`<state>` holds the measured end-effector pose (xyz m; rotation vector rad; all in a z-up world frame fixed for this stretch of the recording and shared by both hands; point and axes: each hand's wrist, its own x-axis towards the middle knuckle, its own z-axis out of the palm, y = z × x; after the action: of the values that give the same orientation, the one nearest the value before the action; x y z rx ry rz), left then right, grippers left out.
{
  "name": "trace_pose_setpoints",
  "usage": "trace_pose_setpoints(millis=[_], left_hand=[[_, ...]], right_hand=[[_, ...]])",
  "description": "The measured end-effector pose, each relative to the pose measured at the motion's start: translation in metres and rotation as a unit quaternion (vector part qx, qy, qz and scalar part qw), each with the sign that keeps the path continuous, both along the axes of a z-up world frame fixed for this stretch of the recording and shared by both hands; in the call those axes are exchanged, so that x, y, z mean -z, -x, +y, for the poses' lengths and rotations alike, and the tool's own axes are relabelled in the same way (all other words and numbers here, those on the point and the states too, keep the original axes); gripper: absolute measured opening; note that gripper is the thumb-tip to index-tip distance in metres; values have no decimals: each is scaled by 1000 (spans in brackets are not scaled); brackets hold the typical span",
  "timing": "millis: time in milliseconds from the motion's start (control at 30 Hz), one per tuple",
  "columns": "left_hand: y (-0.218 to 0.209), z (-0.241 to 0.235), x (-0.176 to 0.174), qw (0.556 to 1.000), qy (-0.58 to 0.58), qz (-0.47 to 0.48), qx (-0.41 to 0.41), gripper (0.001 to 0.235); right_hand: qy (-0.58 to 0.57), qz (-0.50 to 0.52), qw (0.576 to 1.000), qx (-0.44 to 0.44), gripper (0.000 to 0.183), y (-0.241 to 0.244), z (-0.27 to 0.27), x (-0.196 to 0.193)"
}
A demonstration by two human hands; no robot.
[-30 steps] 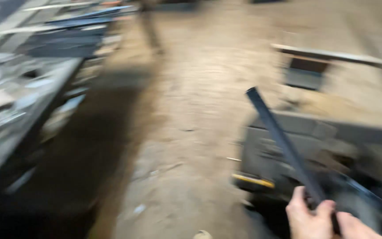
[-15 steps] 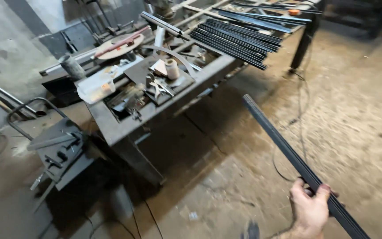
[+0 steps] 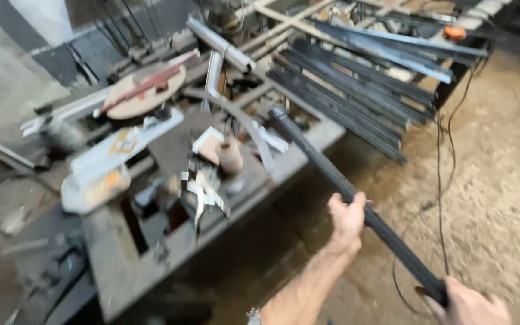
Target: Sorting and organizing cut metal square tubes on a workbench in a fabrication shop.
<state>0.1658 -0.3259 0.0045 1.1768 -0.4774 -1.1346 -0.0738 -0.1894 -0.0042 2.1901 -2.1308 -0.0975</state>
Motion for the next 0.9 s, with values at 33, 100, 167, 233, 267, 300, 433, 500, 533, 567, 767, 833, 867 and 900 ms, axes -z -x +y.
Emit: trace_pose_setpoints(millis=[33,100,167,233,267,300,433,500,533,567,767,833,867,900], left_hand=[[-20,-32,-8,1000,12,27,7,26],[-57,-92,-15,998,22,54,14,22],[-93,-147,-11,999,-23,33,11,19],[-119,-203,4,997,-58,35,25,20],[-130,-231,9,994,-90,37,39,21],[-141,-260,17,994,-89,37,41,21],[-194,-351,15,993,-109,39,8,27],[-219,-381,18,985,-171,-33,15,31],[-228,-393,28,970,-201,-129,50,41],[-235,-403,37,945,-229,-220,85,53],[-222,-416,124,917,-119,-379,-36,32],[-216,-405,95,930,-131,-341,-39,30],[-212,-400,79,942,-140,-302,-46,28],[-214,-399,73,942,-136,-304,-45,28]], right_hand=[[-26,23,999,10,49,-27,-29,-18],[-52,44,997,22,54,-70,-84,-39],[35,-37,998,-44,51,-102,-135,-44],[35,-37,997,-51,51,-133,-184,-51],[39,-36,997,-59,52,-147,-208,-57],[41,-35,997,-58,52,-159,-232,-57],[-37,-1,998,-45,52,-197,-329,-58],[-74,8,997,-35,54,-219,-364,-63],[12,33,997,-67,67,-233,-376,-72],[97,59,988,-102,83,-245,-389,-83],[56,-24,992,-109,84,-244,-415,-38],[49,-40,989,-135,79,-247,-420,-40],[46,-58,984,-164,75,-248,-422,-42],[50,-58,984,-162,75,-248,-423,-31]])
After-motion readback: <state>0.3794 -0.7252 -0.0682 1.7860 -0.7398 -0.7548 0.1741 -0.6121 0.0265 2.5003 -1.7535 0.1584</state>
